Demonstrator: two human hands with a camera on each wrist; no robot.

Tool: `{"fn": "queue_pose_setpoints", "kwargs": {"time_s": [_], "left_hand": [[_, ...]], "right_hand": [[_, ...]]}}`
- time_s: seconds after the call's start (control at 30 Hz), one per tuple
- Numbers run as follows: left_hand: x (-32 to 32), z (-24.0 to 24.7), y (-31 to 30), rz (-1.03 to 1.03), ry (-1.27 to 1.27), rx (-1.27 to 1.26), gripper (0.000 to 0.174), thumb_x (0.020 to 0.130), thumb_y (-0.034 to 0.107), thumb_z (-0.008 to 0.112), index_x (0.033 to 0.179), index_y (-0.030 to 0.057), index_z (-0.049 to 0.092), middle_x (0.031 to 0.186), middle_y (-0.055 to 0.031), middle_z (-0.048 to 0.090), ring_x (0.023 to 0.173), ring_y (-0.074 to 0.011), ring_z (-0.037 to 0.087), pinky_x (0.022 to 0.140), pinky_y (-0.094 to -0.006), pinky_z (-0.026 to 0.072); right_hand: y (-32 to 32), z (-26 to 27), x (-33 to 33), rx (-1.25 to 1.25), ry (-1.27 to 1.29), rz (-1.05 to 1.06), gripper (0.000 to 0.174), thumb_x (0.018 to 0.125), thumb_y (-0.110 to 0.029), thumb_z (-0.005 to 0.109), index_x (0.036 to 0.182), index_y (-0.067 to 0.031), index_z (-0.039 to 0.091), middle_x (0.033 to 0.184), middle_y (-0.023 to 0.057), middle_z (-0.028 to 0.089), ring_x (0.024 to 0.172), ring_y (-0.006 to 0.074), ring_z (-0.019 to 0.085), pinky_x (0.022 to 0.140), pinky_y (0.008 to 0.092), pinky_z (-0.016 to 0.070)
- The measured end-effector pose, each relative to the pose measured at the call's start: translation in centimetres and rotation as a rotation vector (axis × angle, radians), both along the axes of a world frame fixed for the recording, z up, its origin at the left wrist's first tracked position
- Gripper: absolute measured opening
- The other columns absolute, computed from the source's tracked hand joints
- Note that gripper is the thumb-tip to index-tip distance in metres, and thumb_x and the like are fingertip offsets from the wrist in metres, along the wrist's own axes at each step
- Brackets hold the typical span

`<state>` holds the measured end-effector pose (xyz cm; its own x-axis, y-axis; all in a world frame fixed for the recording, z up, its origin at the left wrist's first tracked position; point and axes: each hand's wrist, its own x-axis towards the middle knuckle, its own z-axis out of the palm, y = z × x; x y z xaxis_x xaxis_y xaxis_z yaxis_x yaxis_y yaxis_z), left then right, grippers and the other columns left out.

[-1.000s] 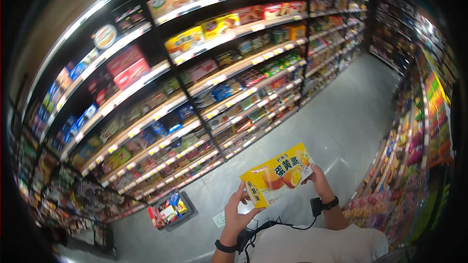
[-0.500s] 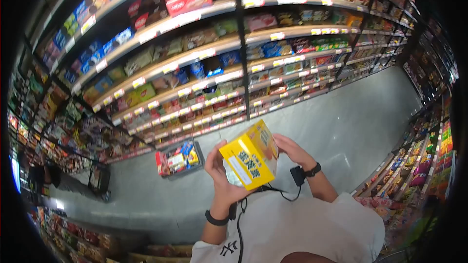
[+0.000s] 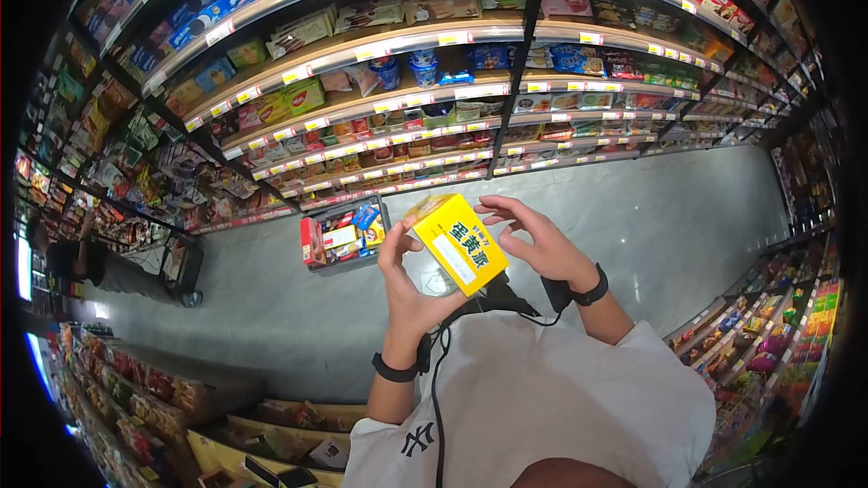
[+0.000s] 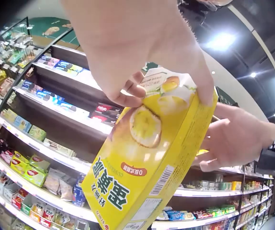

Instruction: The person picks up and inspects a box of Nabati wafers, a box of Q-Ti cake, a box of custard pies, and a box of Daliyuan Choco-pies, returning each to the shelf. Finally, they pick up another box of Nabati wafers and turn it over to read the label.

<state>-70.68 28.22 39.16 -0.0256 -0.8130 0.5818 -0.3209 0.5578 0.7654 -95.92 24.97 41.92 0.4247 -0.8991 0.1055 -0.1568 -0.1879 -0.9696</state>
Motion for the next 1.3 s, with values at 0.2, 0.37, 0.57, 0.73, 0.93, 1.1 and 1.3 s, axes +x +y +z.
{"fn": "queue_pose_setpoints", "kwargs": {"time_s": [0.2,0.37,0.57,0.73,0.93,1.1,1.3], "left_hand": [[0.2,1.6,-0.7,0.270,-0.229,-0.069,0.133,0.057,0.029,0.102,0.164,0.0014,0.029,0.149,-0.0159,0.039,0.129,-0.0277,0.049,0.104,-0.0409,0.0440],[0.4,2.4,-1.4,0.208,-0.150,-0.023,0.130,0.056,0.033,0.101,0.164,0.0033,0.034,0.145,-0.0165,0.042,0.120,-0.0256,0.051,0.091,-0.0359,0.0472],[2.5,2.6,-3.1,0.053,-0.268,-0.019,0.113,0.065,0.033,0.098,0.159,0.0027,0.044,0.141,-0.0163,0.055,0.128,-0.0340,0.051,0.105,-0.0468,0.0458],[4.0,-1.3,-2.7,-0.039,-0.192,0.298,0.105,0.069,0.039,0.097,0.155,0.0027,0.049,0.141,-0.0169,0.064,0.131,-0.0335,0.058,0.112,-0.0478,0.0427],[4.9,-2.9,-1.8,-0.014,-0.135,0.411,0.085,0.078,0.027,0.094,0.149,0.0007,0.056,0.142,-0.0194,0.066,0.131,-0.0315,0.063,0.111,-0.0436,0.0487],[4.9,-3.5,-1.2,-0.004,-0.019,0.512,0.078,0.086,0.024,0.090,0.149,-0.0023,0.054,0.138,-0.0227,0.067,0.123,-0.0281,0.069,0.106,-0.0402,0.0530],[5.4,-7.4,-1.4,0.038,0.182,0.620,0.061,0.098,0.021,0.079,0.147,-0.0051,0.054,0.126,-0.0233,0.073,0.112,-0.0219,0.072,0.099,-0.0354,0.0560]], "right_hand": [[0.4,5.1,3.4,-0.308,0.184,0.107,0.099,0.081,-0.032,0.090,0.160,-0.0056,0.038,0.157,0.0187,0.052,0.138,0.0337,0.058,0.111,0.0417,0.0482],[-0.5,3.7,4.7,-0.300,0.118,-0.043,0.094,0.073,-0.025,0.090,0.154,-0.0013,0.047,0.136,0.0226,0.068,0.122,0.0360,0.069,0.104,0.0407,0.0538],[-0.6,2.9,2.5,-0.383,0.077,-0.177,0.090,0.071,-0.022,0.086,0.152,-0.0008,0.051,0.137,0.0225,0.067,0.123,0.0331,0.070,0.106,0.0395,0.0520],[-0.1,3.1,1.2,-0.357,-0.019,-0.171,0.090,0.070,-0.022,0.083,0.151,-0.0003,0.051,0.140,0.0215,0.066,0.127,0.0304,0.068,0.108,0.0389,0.0499],[0.4,2.9,1.8,-0.344,-0.004,-0.154,0.092,0.069,-0.027,0.083,0.151,0.0010,0.051,0.143,0.0193,0.065,0.130,0.0279,0.064,0.114,0.0387,0.0448],[0.8,2.8,1.8,-0.328,-0.001,-0.139,0.093,0.068,-0.026,0.084,0.151,0.0011,0.051,0.144,0.0189,0.065,0.131,0.0277,0.064,0.114,0.0386,0.0443],[1.2,2.6,1.5,-0.348,-0.010,-0.162,0.092,0.068,-0.022,0.088,0.151,0.0001,0.053,0.145,0.0204,0.064,0.132,0.0301,0.065,0.112,0.0395,0.0472]]}}
